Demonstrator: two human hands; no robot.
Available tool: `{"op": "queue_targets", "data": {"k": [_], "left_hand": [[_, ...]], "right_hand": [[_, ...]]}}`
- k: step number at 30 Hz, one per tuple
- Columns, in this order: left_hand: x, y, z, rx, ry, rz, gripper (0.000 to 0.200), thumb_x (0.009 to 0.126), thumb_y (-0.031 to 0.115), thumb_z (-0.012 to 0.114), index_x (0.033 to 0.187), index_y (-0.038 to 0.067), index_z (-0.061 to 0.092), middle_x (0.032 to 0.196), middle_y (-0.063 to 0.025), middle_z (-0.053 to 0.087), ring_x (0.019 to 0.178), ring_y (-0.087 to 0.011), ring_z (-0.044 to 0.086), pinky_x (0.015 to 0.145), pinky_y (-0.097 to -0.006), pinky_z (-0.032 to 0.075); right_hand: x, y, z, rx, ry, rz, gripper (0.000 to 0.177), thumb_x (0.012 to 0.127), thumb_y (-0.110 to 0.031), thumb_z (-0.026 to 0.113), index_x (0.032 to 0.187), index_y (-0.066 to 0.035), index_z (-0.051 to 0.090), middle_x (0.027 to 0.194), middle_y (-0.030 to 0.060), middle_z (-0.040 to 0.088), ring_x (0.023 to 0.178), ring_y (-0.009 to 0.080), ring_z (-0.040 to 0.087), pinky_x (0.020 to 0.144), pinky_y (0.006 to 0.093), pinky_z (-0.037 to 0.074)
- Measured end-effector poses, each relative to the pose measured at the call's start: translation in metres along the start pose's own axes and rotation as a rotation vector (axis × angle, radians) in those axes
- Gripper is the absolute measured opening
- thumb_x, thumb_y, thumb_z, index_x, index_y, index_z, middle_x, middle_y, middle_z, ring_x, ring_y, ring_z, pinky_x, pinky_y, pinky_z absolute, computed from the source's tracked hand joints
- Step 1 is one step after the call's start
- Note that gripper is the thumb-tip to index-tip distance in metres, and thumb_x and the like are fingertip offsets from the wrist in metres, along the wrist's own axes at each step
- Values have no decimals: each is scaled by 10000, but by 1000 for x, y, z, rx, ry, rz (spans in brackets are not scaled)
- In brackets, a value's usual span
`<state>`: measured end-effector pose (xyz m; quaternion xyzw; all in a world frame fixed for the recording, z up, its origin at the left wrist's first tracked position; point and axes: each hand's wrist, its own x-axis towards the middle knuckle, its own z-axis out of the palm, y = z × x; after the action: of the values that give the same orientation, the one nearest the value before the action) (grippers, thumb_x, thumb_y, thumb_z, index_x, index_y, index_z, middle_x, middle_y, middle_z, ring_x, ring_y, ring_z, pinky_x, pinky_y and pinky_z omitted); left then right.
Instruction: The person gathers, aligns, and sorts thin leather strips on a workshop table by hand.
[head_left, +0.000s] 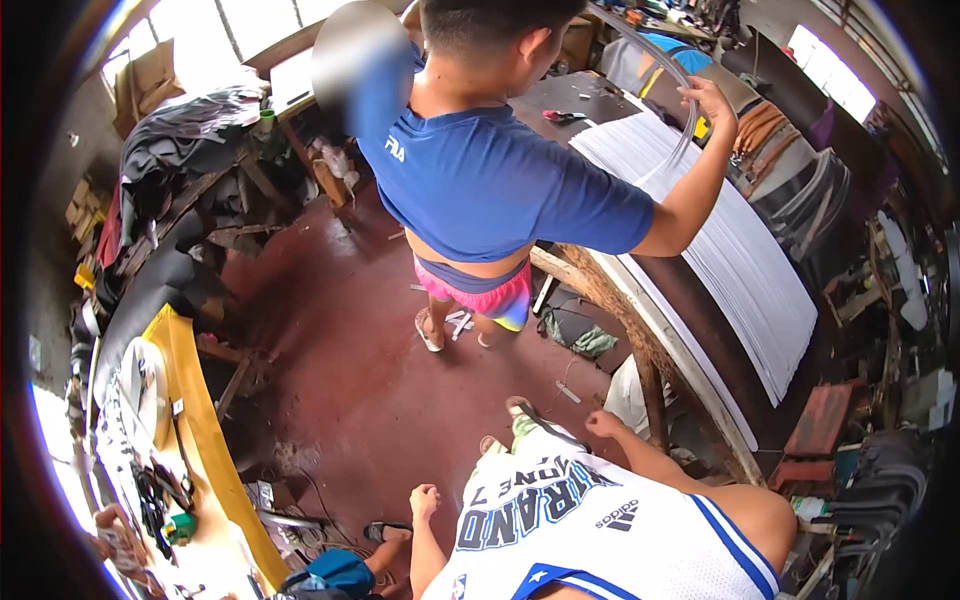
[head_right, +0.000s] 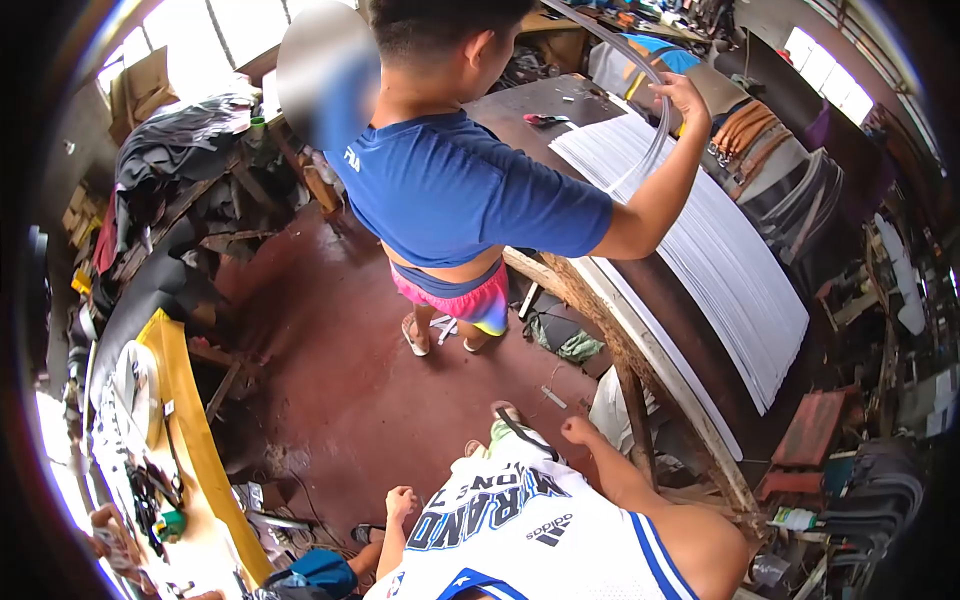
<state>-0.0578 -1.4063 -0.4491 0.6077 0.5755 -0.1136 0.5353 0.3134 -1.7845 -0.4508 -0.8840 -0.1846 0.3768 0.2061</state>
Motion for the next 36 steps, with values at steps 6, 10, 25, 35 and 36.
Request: {"op": "queue_targets", "data": {"k": [6,10,25,35,36], "left_hand": [[15,1,-32,3,41,-47,143,917,77,581,978,7,689,704,-77,668,565,-156,645,455,-296,509],[49,21,-42,87,-39,179,165,885,69,600,957,-3,730,760,-117,712,619,-171,679,541,-300,537],[198,193,-222,-199,181,191,180,936,66,538,1053,13,663,755,-65,674,579,-112,620,476,-258,491],[272,138,-240,168,-25,-34,280,867,190,595,1064,45,732,853,-133,739,669,-191,700,644,-336,570],[273,148,-246,198,8,-27,301,854,200,588,1073,55,734,922,-174,733,741,-244,718,694,-356,573]], "right_hand": [[-40,-2,16,26,-121,323,156,815,-222,669,872,-106,756,830,47,745,793,165,702,736,336,541],[8,-50,31,44,-82,365,186,820,-258,669,938,-148,763,894,26,752,879,186,708,833,359,529],[230,-349,15,173,-76,-153,293,880,-279,661,1103,-92,697,1031,116,724,962,262,689,860,392,520],[267,-305,39,-39,-218,30,307,809,-309,678,1012,-85,737,969,110,731,922,250,696,831,362,530],[263,-315,38,-152,-273,100,339,795,-362,697,1025,-120,750,1045,105,731,986,267,692,879,371,530]]}}
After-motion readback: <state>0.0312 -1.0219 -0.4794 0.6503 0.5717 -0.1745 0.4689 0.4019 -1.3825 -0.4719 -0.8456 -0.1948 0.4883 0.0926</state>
